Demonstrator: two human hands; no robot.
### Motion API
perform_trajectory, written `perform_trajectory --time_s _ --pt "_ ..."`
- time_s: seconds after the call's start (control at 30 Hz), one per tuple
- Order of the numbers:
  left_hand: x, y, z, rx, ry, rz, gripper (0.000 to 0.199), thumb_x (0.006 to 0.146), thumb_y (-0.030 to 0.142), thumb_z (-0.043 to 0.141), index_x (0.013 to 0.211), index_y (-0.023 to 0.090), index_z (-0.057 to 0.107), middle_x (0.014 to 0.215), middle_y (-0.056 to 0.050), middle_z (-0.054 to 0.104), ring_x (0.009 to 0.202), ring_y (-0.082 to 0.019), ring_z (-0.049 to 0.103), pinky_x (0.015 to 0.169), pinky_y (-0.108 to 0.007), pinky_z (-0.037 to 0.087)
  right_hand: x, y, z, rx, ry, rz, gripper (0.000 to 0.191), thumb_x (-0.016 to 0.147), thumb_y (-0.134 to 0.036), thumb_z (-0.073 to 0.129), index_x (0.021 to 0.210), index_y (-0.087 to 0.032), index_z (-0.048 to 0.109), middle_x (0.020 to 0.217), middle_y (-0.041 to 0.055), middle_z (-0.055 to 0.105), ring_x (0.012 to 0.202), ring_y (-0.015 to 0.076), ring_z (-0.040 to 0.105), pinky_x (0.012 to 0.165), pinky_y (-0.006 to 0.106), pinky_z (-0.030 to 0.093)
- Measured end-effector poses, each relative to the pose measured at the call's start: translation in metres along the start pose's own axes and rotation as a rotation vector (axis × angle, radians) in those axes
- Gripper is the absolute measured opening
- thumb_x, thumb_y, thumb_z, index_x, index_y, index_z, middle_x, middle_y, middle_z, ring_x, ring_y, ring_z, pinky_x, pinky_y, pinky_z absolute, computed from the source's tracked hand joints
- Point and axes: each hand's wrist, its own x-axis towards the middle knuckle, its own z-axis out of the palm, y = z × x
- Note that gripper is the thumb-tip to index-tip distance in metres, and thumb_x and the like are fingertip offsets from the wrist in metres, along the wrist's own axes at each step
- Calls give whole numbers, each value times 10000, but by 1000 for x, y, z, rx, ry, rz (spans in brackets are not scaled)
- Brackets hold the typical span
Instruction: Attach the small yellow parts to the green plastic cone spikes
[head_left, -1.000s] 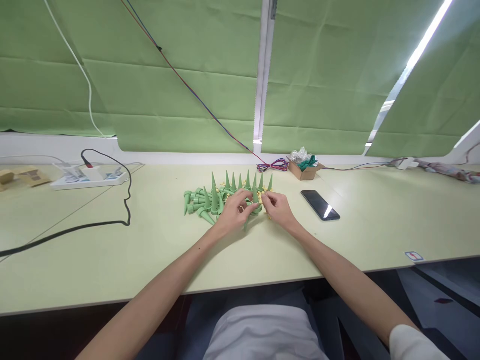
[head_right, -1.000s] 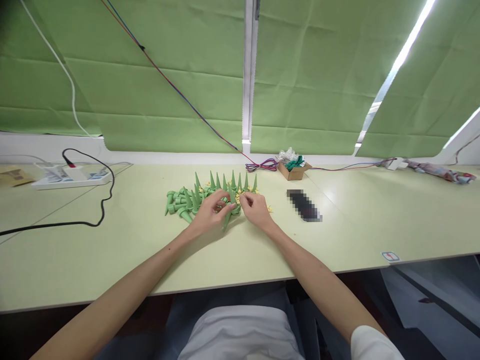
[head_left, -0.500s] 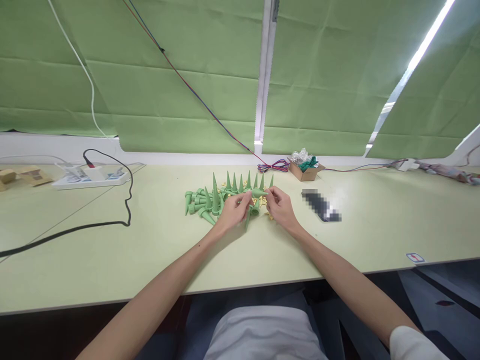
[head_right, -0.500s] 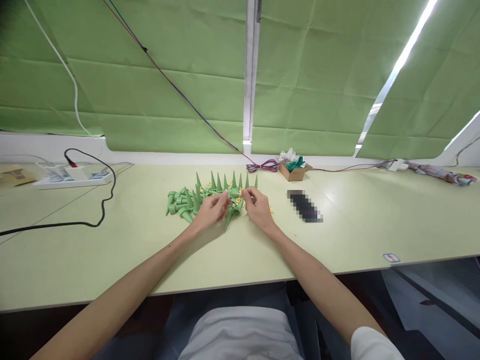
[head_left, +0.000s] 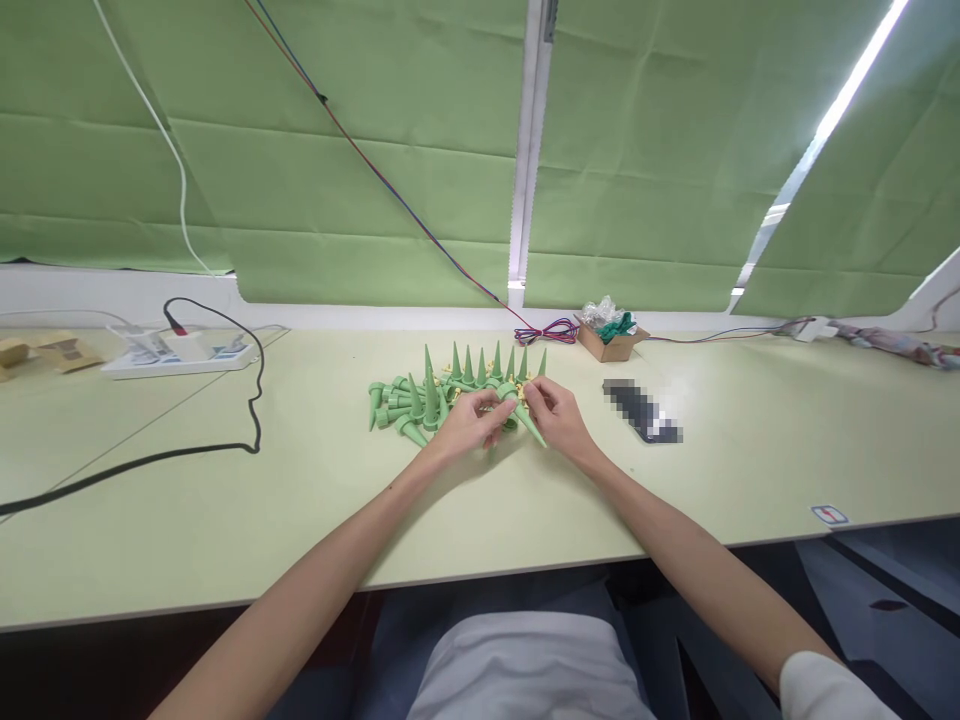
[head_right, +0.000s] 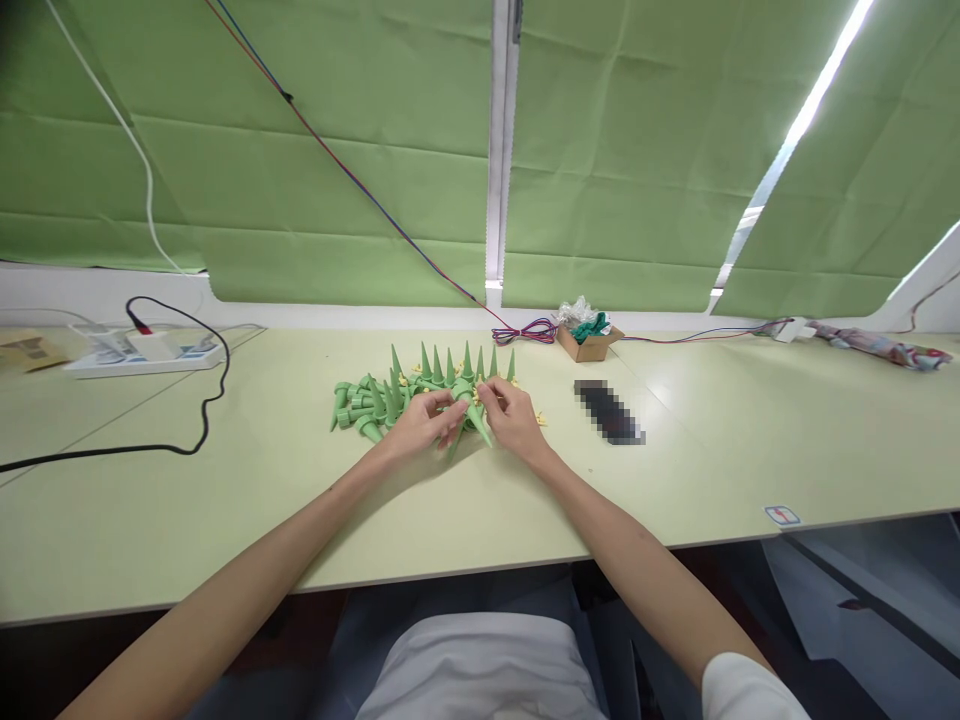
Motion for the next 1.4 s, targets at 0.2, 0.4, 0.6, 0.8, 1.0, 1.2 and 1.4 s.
perform_trajectory --time_s 0.2,0.4,0.6,0.8,1.0,1.2,1.4 --pt "-4 1 5 246 153 185 415 817 452 666 1099 153 612 719 -7 607 542 -114 523 523 -256 417 0 -1 -1 -127 -3 -4 471 954 -535 460 616 -215 387 539 -36 371 533 120 364 511 256 299" --pt "-4 2 9 249 151 203 410 860 404 616 1191 167 573 794 -15 608 520 -92 494 514 -240 396 -1 0 2 -100 43 -10 475 952 -542 466 615 -215 389 541 -35 374 525 118 362 505 259 302" --pt "-3 3 11 156 192 181 341 858 465 632 1039 190 543 778 10 575 502 -77 463 484 -223 366 -3 -1 4 -17 192 -32 432 963 -529 477 668 -215 440 563 -33 390 531 120 366 509 262 318" --pt "-2 4 9 22 86 98 543 959 599 400 730 154 610 526 7 494 425 -101 446 454 -253 360 -2 -1 1 31 213 -30 401 948 -542 506 726 -207 497 586 -33 412 521 113 377 499 260 326" --pt "0 6 7 -178 26 -45 713 907 728 363 647 125 641 537 -55 562 424 -132 511 422 -276 397 -3 -1 3 88 98 -27 343 916 -512 579 815 -185 609 590 -33 449 504 103 380 476 253 314" --pt "-1 6 7 -154 24 -27 668 885 700 467 570 124 591 592 -72 604 424 -109 508 431 -261 392 -3 0 3 116 51 -21 334 913 -498 592 819 -180 623 555 -45 434 484 93 369 463 239 309" --pt "-4 9 4 -77 12 30 547 925 615 472 657 147 562 533 -18 544 430 -111 495 469 -260 397 -3 0 2 60 50 -35 330 923 -478 578 778 -183 590 574 -44 440 499 92 367 472 236 296"
